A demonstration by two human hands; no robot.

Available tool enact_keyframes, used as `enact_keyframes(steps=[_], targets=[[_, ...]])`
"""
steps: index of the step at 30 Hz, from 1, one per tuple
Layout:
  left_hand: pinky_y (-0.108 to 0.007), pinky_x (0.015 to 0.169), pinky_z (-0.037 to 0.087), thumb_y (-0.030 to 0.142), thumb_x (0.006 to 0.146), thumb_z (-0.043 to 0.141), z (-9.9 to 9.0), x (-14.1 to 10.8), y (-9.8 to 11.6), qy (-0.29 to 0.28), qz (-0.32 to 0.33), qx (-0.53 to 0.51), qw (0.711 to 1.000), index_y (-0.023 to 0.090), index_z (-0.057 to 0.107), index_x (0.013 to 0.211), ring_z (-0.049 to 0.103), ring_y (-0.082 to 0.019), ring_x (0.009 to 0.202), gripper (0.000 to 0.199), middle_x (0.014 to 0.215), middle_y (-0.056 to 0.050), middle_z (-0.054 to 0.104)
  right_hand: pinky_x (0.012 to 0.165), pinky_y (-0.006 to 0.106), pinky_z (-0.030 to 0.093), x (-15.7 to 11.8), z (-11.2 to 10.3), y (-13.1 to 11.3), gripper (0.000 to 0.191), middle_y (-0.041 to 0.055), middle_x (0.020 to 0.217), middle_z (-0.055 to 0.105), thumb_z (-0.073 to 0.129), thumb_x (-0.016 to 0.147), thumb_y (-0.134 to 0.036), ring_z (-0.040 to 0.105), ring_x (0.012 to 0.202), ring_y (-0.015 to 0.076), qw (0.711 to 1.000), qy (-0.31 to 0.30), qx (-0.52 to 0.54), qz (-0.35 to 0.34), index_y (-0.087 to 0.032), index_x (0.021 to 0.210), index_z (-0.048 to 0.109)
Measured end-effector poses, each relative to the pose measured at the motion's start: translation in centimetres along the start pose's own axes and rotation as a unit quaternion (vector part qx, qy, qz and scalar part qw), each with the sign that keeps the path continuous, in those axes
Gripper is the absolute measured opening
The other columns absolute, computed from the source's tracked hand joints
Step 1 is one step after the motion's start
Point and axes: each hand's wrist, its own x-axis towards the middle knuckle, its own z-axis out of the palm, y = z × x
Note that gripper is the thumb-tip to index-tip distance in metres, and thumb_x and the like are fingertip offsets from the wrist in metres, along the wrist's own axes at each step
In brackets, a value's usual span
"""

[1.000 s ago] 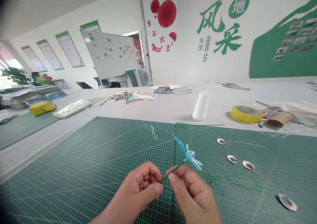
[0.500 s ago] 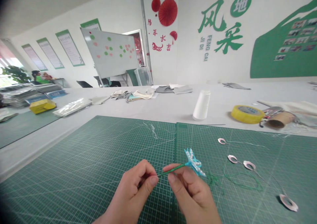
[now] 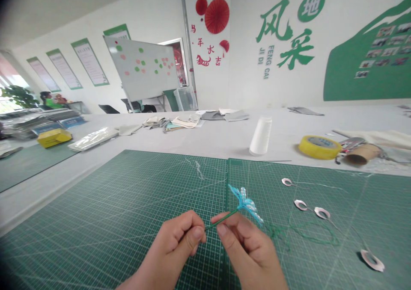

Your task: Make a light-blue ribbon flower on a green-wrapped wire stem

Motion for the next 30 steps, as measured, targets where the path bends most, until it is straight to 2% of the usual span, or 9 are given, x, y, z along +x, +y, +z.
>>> enact_keyframes(steps=[4, 7, 10, 13, 18, 24, 30], targets=[[-0.023, 0.05, 0.027, 0.038, 0.092, 0.043, 0.13, 0.25, -0.1, -0.029, -0.02, -0.086, 0.996, 0.017, 0.052, 0.071, 0.034, -0.009, 0.051, 0.032, 0.054, 0.005, 0.039, 0.039, 0.022, 0.014, -0.05, -0.14, 0.06, 0.022, -0.0086, 0.052, 0.034, 0.063, 0.084, -0.049, 0.019, 0.044, 0.0088, 1.0, -0.009, 0.002, -0.008, -0.029, 0.09, 0.068], [-0.022, 0.044, 0.022, 0.044, 0.089, 0.047, 0.16, 0.55, -0.14, -0.066, -0.054, -0.182, 0.98, 0.016, 0.052, 0.069, 0.028, -0.007, 0.044, 0.034, 0.048, 0.007, 0.036, 0.039, 0.021, 0.014, -0.01, -0.24, 0.15, 0.022, -0.0087, 0.053, 0.034, 0.064, 0.083, -0.049, 0.019, 0.044, 0.0085, 1.0, -0.019, 0.013, -0.004, -0.029, 0.09, 0.068], [-0.021, 0.038, 0.016, 0.047, 0.083, 0.058, 0.16, 0.78, -0.11, -0.1, -0.086, -0.259, 0.957, 0.018, 0.049, 0.071, 0.021, -0.005, 0.038, 0.032, 0.045, 0.01, 0.034, 0.038, 0.02, 0.013, -0.07, -0.23, 0.21, 0.022, -0.0089, 0.053, 0.032, 0.064, 0.082, -0.05, 0.019, 0.044, 0.0085, 0.999, -0.026, 0.025, 0.003, -0.028, 0.089, 0.068], [-0.019, 0.036, 0.015, 0.043, 0.076, 0.069, 0.2, 0.89, -0.05, -0.109, -0.084, -0.309, 0.941, 0.02, 0.044, 0.074, 0.021, -0.004, 0.036, 0.033, 0.044, 0.012, 0.035, 0.038, 0.02, 0.013, -0.14, -0.12, 0.16, 0.023, -0.0091, 0.052, 0.03, 0.064, 0.083, -0.05, 0.018, 0.045, 0.0086, 0.999, -0.028, 0.031, 0.002, -0.028, 0.088, 0.069], [-0.019, 0.04, 0.017, 0.041, 0.081, 0.063, 0.3, 0.82, 0.15, -0.093, -0.048, -0.298, 0.949, 0.019, 0.043, 0.071, 0.024, -0.004, 0.038, 0.032, 0.044, 0.011, 0.037, 0.038, 0.019, 0.016, -0.12, 0.08, -0.03, 0.021, -0.0072, 0.057, 0.039, 0.063, 0.083, -0.048, 0.02, 0.045, 0.0085, 0.999, -0.031, 0.022, -0.016, -0.028, 0.086, 0.069], [-0.021, 0.042, 0.018, 0.042, 0.086, 0.054, 0.26, 0.62, -0.01, -0.1, -0.043, -0.257, 0.96, 0.018, 0.047, 0.072, 0.025, -0.005, 0.038, 0.028, 0.042, 0.01, 0.038, 0.037, 0.02, 0.014, -0.01, -0.09, -0.08, 0.022, -0.0084, 0.054, 0.033, 0.061, 0.085, -0.049, 0.018, 0.044, 0.0089, 0.999, -0.043, 0.01, -0.004, -0.028, 0.089, 0.069], [-0.021, 0.039, 0.016, 0.046, 0.087, 0.051, 0.13, 0.72, -0.47, -0.134, -0.07, -0.288, 0.946, 0.018, 0.05, 0.07, 0.025, -0.005, 0.035, 0.033, 0.041, 0.009, 0.039, 0.036, 0.018, 0.02, -0.25, -0.18, 0.17, 0.019, -0.0071, 0.055, 0.041, 0.064, 0.084, -0.046, 0.023, 0.044, 0.0085, 0.999, -0.034, 0.021, -0.011, -0.029, 0.088, 0.071]])
